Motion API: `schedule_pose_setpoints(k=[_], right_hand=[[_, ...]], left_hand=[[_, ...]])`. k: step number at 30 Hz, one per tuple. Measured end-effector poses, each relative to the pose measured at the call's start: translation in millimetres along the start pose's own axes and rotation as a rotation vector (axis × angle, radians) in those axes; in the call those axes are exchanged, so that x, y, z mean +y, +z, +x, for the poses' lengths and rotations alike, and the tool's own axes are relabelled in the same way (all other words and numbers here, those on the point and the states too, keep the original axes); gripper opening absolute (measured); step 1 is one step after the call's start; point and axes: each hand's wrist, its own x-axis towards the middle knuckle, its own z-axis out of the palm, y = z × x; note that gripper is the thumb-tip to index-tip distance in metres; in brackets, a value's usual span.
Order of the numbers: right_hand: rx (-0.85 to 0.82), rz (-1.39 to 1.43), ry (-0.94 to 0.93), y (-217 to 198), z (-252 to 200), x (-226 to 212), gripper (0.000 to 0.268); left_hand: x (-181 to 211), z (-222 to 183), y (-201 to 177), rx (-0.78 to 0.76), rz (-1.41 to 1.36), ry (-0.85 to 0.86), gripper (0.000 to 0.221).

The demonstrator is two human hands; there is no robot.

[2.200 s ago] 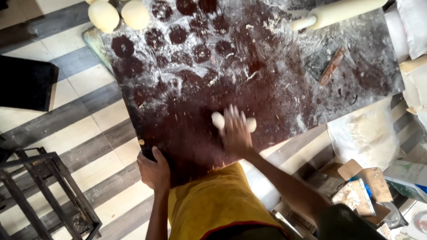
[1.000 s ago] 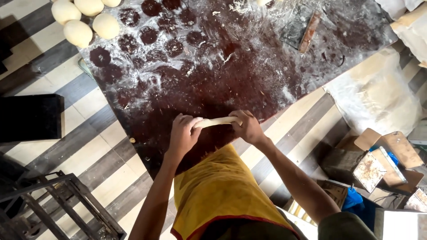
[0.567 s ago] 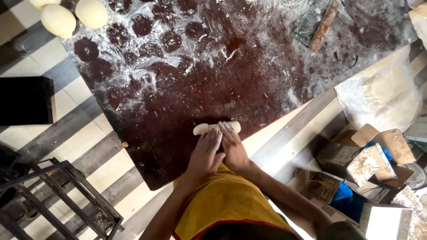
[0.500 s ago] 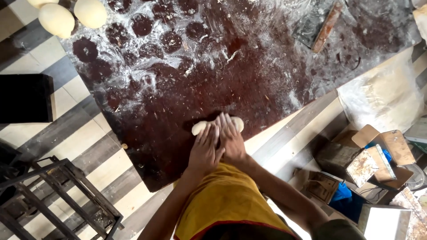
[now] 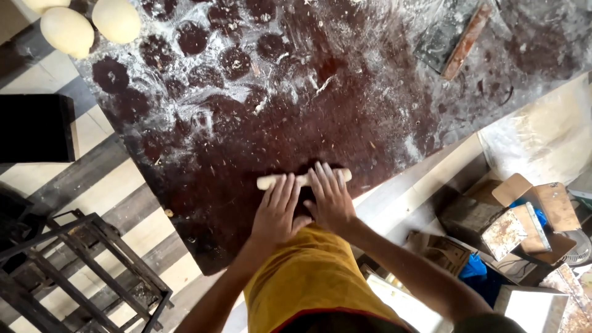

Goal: Manually rolling and shaping portions of dough into bread rolls and placing them on baking trays.

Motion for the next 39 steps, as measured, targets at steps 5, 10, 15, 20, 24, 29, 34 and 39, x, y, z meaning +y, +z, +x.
schedule_pose_setpoints(k=[5, 10, 15, 20, 24, 29, 34, 39], right_hand=[[0.133, -0.027, 0.07, -35, 75, 23, 0.083], [0.184, -0.076, 0.257, -81, 150, 50, 0.092], [0.193, 0.047, 0.102, -48, 59, 26, 0.075], [0.057, 0.157, 0.063, -24, -39, -13, 0.074], [-0.074, 0.22, 0.029, 7, -71, -30, 0.069], [-0.017, 0.247, -0.002, -8, 13, -14, 0.075], [0.165, 0.004, 0.282, -51, 138, 49, 0.079], [0.31, 0.069, 0.272, -67, 147, 68, 0.086]], left_hand=[[-31, 68, 15, 0.133, 0.024, -0.086, 0.094], [-71, 150, 2, 0.3, 0.06, -0.262, 0.093], [-40, 75, -27, 0.151, 0.017, -0.082, 0.09], [-6, -21, -11, 0.092, -0.028, 0.068, 0.084], [11, -51, 6, -0.004, -0.202, 0.057, 0.078], [-7, 6, 26, 0.002, -0.149, -0.025, 0.088], [-65, 144, -6, 0.192, 0.066, -0.305, 0.093], [-81, 158, -25, 0.27, 0.098, -0.266, 0.093]])
